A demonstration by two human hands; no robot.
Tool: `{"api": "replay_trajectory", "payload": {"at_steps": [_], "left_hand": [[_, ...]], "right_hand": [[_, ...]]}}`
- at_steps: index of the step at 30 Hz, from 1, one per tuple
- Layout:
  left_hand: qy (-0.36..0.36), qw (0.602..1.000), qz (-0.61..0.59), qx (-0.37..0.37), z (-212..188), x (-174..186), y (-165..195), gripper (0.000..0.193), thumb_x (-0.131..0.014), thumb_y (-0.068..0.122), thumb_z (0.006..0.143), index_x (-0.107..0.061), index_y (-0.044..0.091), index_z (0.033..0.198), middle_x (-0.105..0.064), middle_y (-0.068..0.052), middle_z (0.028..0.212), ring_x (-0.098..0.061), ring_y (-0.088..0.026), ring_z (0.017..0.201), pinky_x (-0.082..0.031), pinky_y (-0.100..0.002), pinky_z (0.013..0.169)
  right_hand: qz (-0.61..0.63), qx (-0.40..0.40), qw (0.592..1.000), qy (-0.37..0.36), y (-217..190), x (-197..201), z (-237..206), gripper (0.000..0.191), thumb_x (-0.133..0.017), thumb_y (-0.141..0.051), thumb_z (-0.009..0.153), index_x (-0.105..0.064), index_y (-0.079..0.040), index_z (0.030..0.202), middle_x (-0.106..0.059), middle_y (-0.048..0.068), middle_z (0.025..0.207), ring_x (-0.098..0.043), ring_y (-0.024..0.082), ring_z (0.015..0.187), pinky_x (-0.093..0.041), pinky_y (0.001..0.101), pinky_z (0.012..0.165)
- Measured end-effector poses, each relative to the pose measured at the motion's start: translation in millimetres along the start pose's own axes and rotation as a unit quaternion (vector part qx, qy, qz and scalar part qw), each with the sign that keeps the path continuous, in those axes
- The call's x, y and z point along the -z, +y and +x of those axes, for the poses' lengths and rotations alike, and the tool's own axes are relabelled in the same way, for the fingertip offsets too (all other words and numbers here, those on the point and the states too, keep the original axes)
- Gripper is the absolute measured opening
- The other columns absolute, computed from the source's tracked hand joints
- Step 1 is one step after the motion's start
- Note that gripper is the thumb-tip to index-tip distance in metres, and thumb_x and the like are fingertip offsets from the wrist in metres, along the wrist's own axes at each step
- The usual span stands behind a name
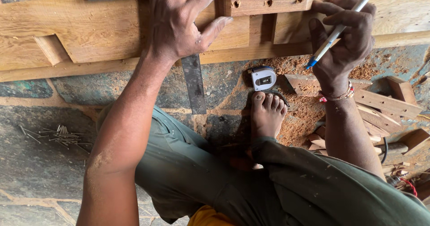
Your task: The person measures and marks a wooden plank using a tape measure, a square ruler, and a pen. They align the tools to draw straight lines and transfer measurements onto the wood surface.
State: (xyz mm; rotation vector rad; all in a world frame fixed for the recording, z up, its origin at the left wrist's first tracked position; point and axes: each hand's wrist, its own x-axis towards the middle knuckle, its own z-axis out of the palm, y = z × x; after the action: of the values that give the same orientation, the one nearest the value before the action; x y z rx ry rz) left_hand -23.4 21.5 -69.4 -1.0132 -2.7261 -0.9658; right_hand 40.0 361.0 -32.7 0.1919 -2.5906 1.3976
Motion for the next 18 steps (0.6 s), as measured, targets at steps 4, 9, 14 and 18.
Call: {"api": "replay_trajectory", "payload": {"at_steps": [4,9,14,18], "left_hand": [[0.0,0.999,0.033,-0.011,-0.7,-12.9,-8.7,0.05,-0.087,0.04,0.095,-0.068,0.015,0.132,-0.066,-0.01,0.133,-0.058,-0.024,0.125,-0.041,-0.049,0.11],[0.007,1.0,-0.001,0.013,-3.7,-29.8,-13.0,0.065,-0.083,0.046,0.097,-0.058,0.006,0.142,-0.065,-0.014,0.138,-0.059,-0.028,0.126,-0.044,-0.05,0.11],[0.023,1.0,0.02,0.005,-2.6,-32.3,-9.7,0.064,-0.084,0.049,0.099,-0.055,0.009,0.14,-0.059,-0.013,0.144,-0.057,-0.029,0.131,-0.043,-0.053,0.114],[0.014,0.999,0.03,0.008,1.2,-27.5,-7.1,0.064,-0.085,0.048,0.099,-0.055,0.011,0.142,-0.057,-0.012,0.145,-0.056,-0.029,0.132,-0.042,-0.053,0.114]], "right_hand": [[0.043,-0.015,0.999,0.013,0.9,-2.0,-1.2,0.025,-0.076,-0.016,0.11,-0.054,-0.004,0.111,-0.068,0.019,0.12,-0.071,0.024,0.119,-0.059,0.0351,0.097],[0.025,-0.006,1.0,0.0,8.2,-1.2,-6.1,0.027,-0.077,-0.01,0.114,-0.051,-0.003,0.12,-0.075,0.021,0.123,-0.07,0.025,0.121,-0.054,0.0337,0.1],[-0.003,0.014,1.0,-0.002,15.8,0.7,-10.3,0.028,-0.077,-0.01,0.113,-0.051,-0.004,0.123,-0.076,0.02,0.122,-0.068,0.023,0.118,-0.053,0.0339,0.104],[-0.027,0.045,0.999,-0.014,17.6,2.0,-11.8,0.026,-0.074,-0.008,0.112,-0.052,-0.004,0.124,-0.078,0.019,0.123,-0.065,0.023,0.118,-0.051,0.0344,0.104]]}}
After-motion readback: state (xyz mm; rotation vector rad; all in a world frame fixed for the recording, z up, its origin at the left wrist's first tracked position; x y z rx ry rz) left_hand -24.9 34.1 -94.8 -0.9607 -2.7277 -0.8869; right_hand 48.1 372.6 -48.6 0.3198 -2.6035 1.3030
